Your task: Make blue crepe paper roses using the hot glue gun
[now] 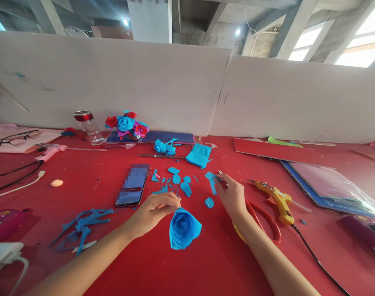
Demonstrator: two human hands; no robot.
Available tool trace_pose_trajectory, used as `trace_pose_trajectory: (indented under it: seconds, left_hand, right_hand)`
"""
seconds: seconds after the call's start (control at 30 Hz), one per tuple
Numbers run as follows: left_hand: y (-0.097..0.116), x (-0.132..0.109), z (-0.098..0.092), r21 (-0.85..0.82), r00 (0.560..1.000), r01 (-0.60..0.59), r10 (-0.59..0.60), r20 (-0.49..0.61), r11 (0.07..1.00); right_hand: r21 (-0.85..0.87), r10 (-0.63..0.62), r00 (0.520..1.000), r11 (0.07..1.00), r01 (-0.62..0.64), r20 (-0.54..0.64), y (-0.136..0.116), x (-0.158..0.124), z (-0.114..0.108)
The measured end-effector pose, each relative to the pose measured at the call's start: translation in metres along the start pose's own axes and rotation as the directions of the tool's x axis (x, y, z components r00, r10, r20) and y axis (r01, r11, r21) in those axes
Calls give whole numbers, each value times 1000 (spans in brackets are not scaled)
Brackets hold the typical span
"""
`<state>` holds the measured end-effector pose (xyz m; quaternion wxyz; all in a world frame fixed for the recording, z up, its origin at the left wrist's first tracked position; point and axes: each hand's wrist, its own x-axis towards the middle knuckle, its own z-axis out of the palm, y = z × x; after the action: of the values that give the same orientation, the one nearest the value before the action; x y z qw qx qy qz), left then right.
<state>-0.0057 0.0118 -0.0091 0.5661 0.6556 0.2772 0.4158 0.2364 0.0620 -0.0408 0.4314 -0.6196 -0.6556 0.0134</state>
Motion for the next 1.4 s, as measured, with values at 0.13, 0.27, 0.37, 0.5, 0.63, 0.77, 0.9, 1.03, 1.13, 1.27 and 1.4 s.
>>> trace_pose_trajectory:
  seconds: [0.13, 0.27, 0.37, 0.5, 0.63, 0.77, 0.9, 1.03, 1.13, 1.27, 1.4]
  left_hand:
    - [-1, 0, 0, 2, 1000, -16, 16, 12, 1000]
    - [-1, 0, -1, -8, 1000, -22, 22, 15, 1000]
    - [-1, 0, -1, -20, 1000, -22, 22, 14, 1000]
    - [0, 0, 0, -29, 1000, -13, 13, 13, 1000]
    - [-2, 0, 0, -31, 1000, -2, 2, 13, 1000]
    - [-3, 0, -1, -29, 1000, -8, 8, 17, 1000]
    - [-3, 0, -1, -26, 1000, -13, 13, 11, 1000]
    - [-2, 1, 0, -24, 1000, -9, 9, 0, 1000]
    - [-2, 1, 0, -28, 1000, 10, -11, -14, 1000]
    - [-5, 1, -1, -64, 997, 50, -53, -46, 997]
    - [-9, 2, -2, -97, 992, 84, -93, -88, 992]
  right_hand:
    - [4, -24, 1000, 1000, 24, 7, 0, 1, -3]
    - [0, -71, 997, 997, 71, 13, 0, 1, -4]
    - [-8, -89, 996, 996, 89, 8, -1, 1, -4]
    - [17, -131, 991, 991, 131, 24, 2, 0, -2]
    - [54, -176, 984, 983, 174, 37, 6, -1, 1]
    - [57, -208, 978, 977, 207, 13, 6, -1, -1]
    - [49, -227, 974, 973, 226, 10, 4, 0, -2]
    - [24, -211, 977, 977, 211, 7, 4, 0, -1]
    - [8, -182, 983, 983, 182, 28, 6, 0, 1]
    - [-22, -120, 990, 992, 122, 78, 8, -2, 4]
    - [-37, -96, 988, 994, 101, 118, 10, -2, 8]
